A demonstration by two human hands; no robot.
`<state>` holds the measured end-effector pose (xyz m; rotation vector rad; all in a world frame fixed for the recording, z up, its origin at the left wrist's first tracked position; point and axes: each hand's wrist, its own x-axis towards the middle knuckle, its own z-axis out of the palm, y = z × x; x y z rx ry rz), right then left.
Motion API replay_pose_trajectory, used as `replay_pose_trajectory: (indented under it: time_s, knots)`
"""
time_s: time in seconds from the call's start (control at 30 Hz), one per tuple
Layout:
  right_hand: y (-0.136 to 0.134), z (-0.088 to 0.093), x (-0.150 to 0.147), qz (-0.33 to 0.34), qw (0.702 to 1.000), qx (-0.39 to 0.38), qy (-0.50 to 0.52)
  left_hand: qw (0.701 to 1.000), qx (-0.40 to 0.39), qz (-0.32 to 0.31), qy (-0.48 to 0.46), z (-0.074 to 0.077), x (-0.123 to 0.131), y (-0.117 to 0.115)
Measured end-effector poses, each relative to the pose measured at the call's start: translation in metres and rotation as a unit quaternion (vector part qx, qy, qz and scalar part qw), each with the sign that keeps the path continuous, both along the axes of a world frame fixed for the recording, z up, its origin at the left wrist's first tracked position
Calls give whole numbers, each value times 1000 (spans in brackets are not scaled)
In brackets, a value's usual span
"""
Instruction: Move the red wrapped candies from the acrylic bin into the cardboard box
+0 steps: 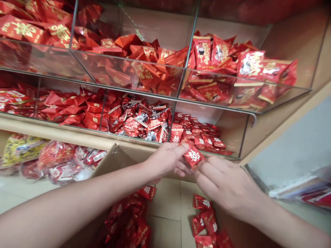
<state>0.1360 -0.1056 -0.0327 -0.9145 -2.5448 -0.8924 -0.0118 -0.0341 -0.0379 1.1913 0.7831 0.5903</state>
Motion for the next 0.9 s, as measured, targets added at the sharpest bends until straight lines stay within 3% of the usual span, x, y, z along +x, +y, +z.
replay_pose_trajectory:
  time_s: [0.2,0.3,0.37,0.43,0.5,0.6,0.67,0.73,0.9]
  knots:
    - [2,4,18,85,996,-25,-21,1000,-9,-11,-15,-1,3,-1]
    - [-2,2,25,56,996,-64,28,999,16,-32,-29,-1,3,0]
    - [-4,-3,26,15,987,-102,126,997,67,-37,-31,-3,2,1]
    - [-3,-10,26,-29,948,-132,287,988,149,-32,-20,-4,1,1]
    - [-1,-16,23,-60,874,-178,449,976,217,-31,-6,-5,0,0]
    - [4,-20,19,-70,772,-322,544,960,275,-46,20,-5,-1,-3]
    - [5,-21,15,-60,748,-398,527,953,296,-55,28,-5,-1,-6]
    - [4,-20,13,-49,744,-432,508,955,290,-52,23,-4,0,-8]
    - [2,-24,11,-67,688,-496,525,981,190,-44,-8,-4,2,-8]
